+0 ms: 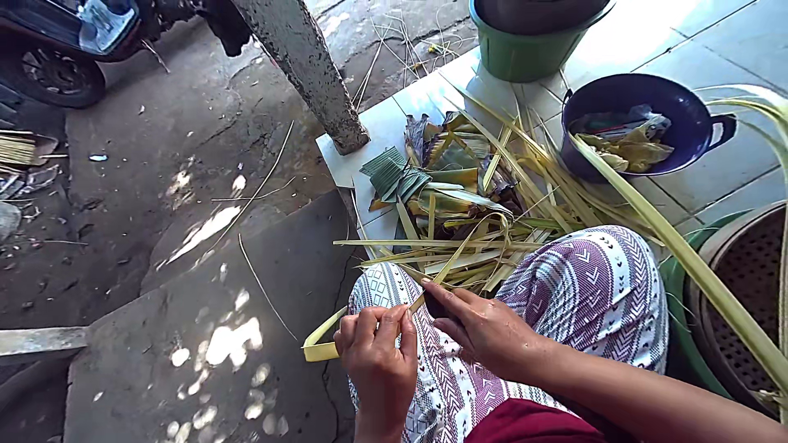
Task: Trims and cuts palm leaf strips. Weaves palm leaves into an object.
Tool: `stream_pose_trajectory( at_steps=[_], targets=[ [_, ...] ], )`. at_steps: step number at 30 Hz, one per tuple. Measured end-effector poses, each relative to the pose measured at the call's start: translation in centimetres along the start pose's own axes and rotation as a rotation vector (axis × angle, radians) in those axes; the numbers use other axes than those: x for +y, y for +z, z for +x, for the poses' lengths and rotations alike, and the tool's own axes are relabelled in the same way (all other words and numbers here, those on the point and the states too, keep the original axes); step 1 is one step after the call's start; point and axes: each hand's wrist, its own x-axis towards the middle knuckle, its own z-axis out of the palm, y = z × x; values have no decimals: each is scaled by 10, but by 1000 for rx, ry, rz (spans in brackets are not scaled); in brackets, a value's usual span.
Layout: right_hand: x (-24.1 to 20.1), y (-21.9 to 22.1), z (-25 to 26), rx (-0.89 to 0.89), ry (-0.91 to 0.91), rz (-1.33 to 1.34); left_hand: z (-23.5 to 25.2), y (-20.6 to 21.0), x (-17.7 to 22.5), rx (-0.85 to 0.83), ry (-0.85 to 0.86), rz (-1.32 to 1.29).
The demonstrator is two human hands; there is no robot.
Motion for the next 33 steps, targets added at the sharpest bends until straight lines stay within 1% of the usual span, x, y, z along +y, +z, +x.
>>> stream_pose_trajectory(
  at_steps=[2,5,11,17,22,27,31,33],
  targets=[
    [5,-4,3,6,11,-21,1,-5,-4,-12,5,-15],
    [16,-17,9,-22,94,-12,2,-17,-11,-27,2,-32],
    [48,-34,18,108,125,-53,4,-40,-21,-28,-5,-87],
    [54,-49,22,113,146,-69,6,-54,-30,-62,-7,-145],
    [82,-66,24,189,182,-123,10,-86,-49,-84,-14,-150],
    [112,-94,25,266,263,-148,9,-110,-87,-139,-93,-380],
    [137,-129,25,303,413,-141,13,-118,-117,-216,-181,-657],
    [154,-148,22,361,488,-106,14,-115,-125,-203,-275,-791]
  ],
)
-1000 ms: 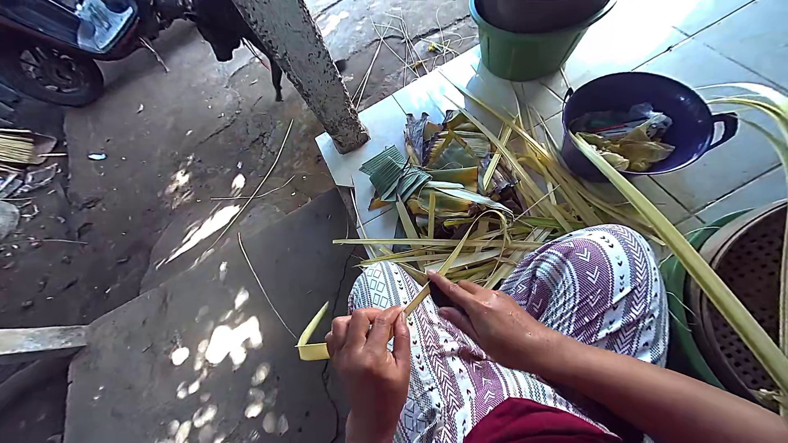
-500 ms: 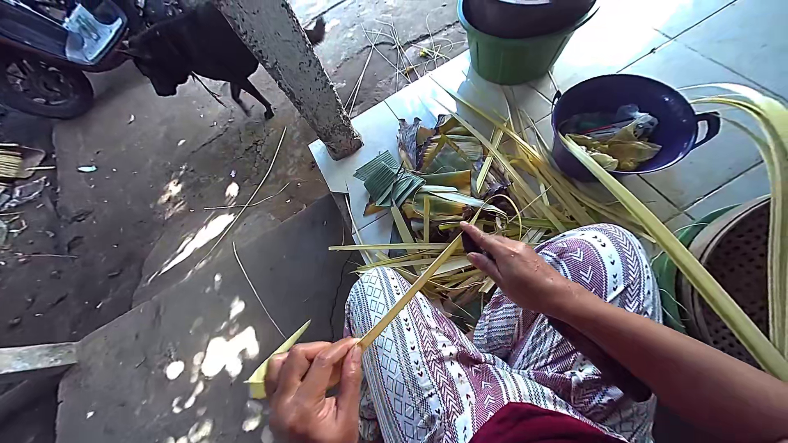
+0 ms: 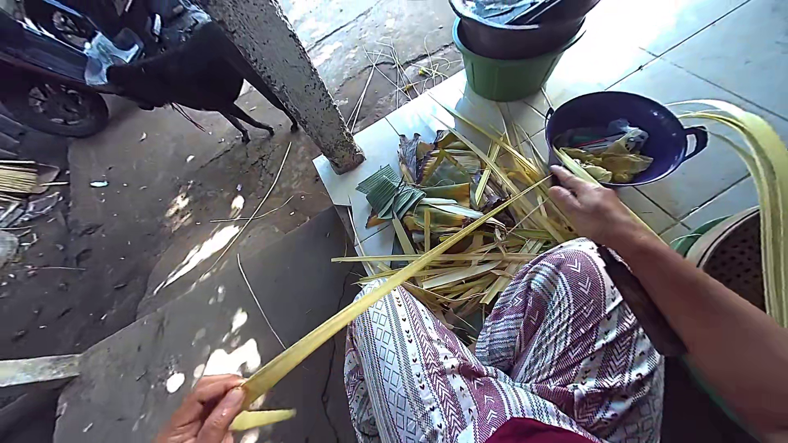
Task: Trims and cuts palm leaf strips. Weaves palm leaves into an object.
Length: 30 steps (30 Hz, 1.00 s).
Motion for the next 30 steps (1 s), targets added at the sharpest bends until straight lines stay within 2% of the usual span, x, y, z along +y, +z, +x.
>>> stream_pose_trajectory(
  at_steps=[5,7,8,10,14,17,19,21,23,26,28,30],
  targets=[
    [44,-29,18,258,165,279,28,30,-1,370,-220,-371],
    [32,-32,10,271,177,435,44,47,6,430,-268,-436],
    [15,-30,-1,211,138,569,51,58,13,404,-282,-434],
    [-26,-17,-31,2,-66,800,62,87,30,304,-294,-410],
    [-107,17,-73,-350,-393,913,78,144,48,55,-184,-434],
    [-146,27,-71,-438,-391,1057,85,170,62,-58,-81,-442],
    [-162,30,-68,-352,-330,1168,86,179,69,-77,-57,-438],
    [-172,31,-68,-180,-323,1154,86,187,72,-41,-53,-447],
    [-173,34,-71,52,-432,936,84,195,71,1,-41,-458],
    [-165,45,-72,403,-693,600,81,206,68,28,13,-476],
    [-160,47,-70,510,-845,513,82,210,67,25,72,-458],
    [-158,42,-68,521,-921,497,85,211,63,21,162,-385]
  ],
)
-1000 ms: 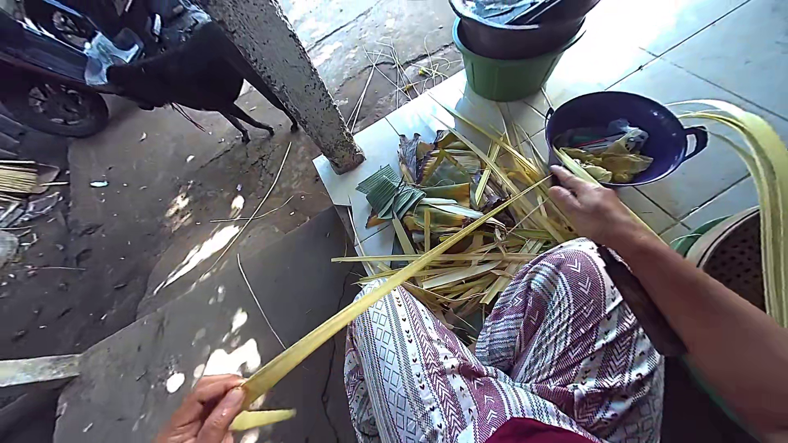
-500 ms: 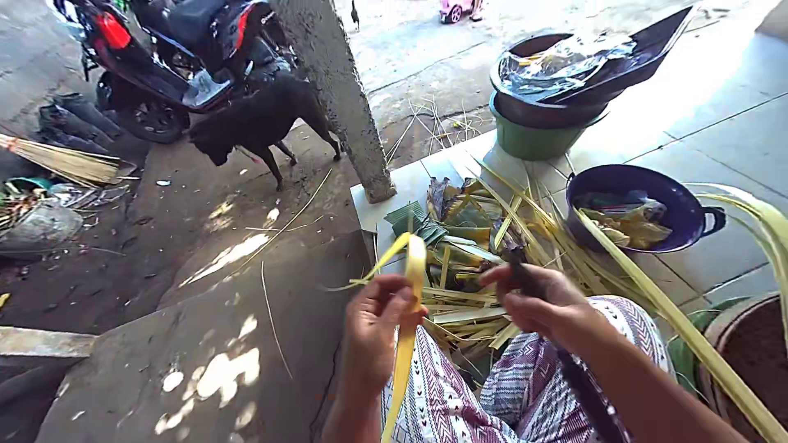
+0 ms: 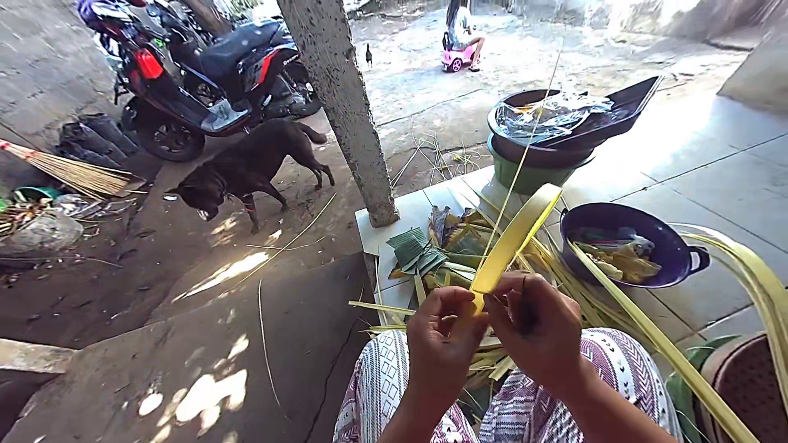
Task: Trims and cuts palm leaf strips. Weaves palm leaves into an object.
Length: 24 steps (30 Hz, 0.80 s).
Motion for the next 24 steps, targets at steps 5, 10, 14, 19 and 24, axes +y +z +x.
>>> stream_pose_trajectory(
  at_steps=[5,10,14,19,24],
  targets=[
    [-3,-15,13,-61,242,197,3,-3,2,-26,108,139],
    [-4,-18,17,-79,517,330,13,-11,13,-187,-78,-53],
    [-6,-18,14,-83,477,275,22,-21,14,-296,-204,-114],
    [-15,-23,28,-49,424,272,39,-23,28,-389,-228,-193],
    [-24,-33,41,-35,370,218,48,-6,52,-357,-77,35]
  ],
)
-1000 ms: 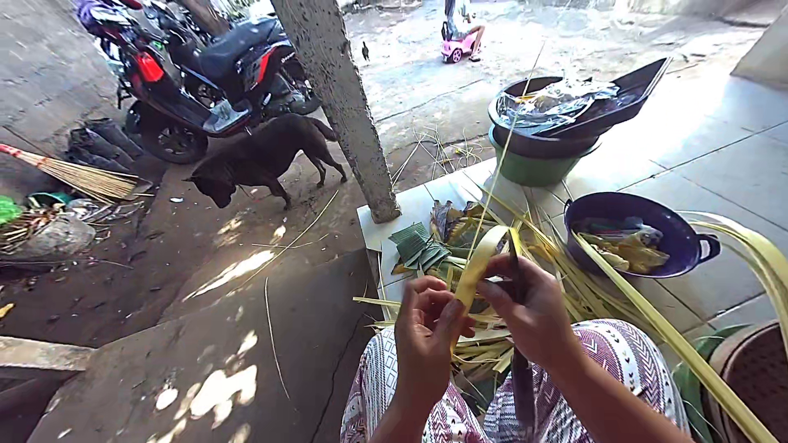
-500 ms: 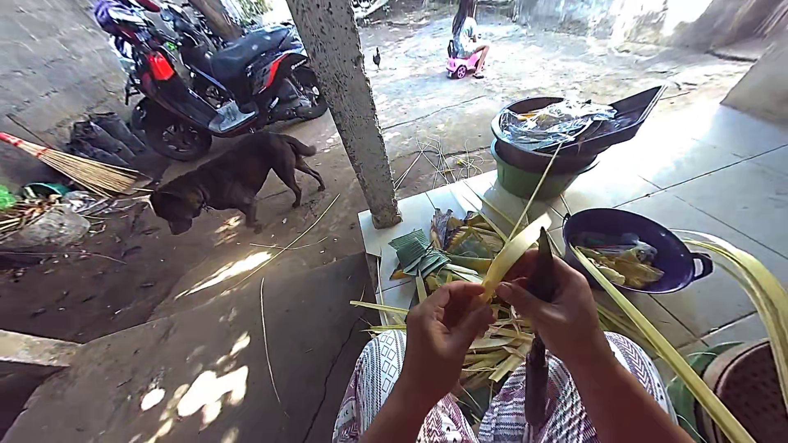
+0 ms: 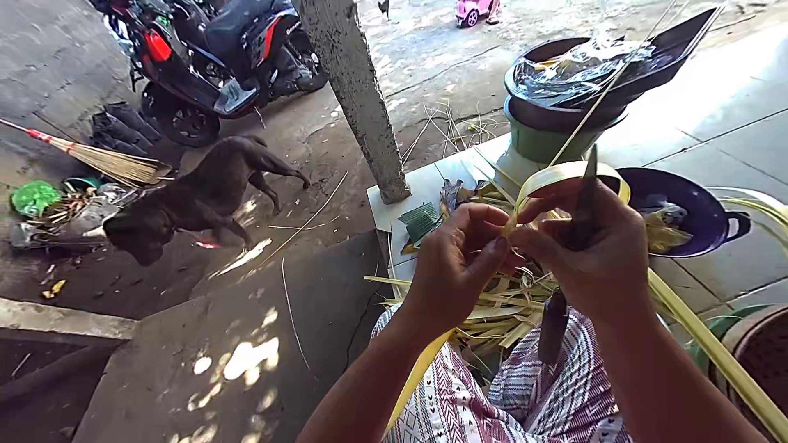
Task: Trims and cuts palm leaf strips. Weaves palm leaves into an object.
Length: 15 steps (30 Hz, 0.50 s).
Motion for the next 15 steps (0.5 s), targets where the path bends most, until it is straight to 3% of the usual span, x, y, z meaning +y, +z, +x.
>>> stream_pose_trajectory(
  at_steps=[5,10,15],
  targets=[
    [-14,-8,2,91,20,-107,14,11,12,24,111,212],
    [-25,-13,15,188,-108,-96,39,19,33,-30,-1,-50],
    [-46,-38,60,263,-341,-545,70,34,47,-8,276,196]
  ],
)
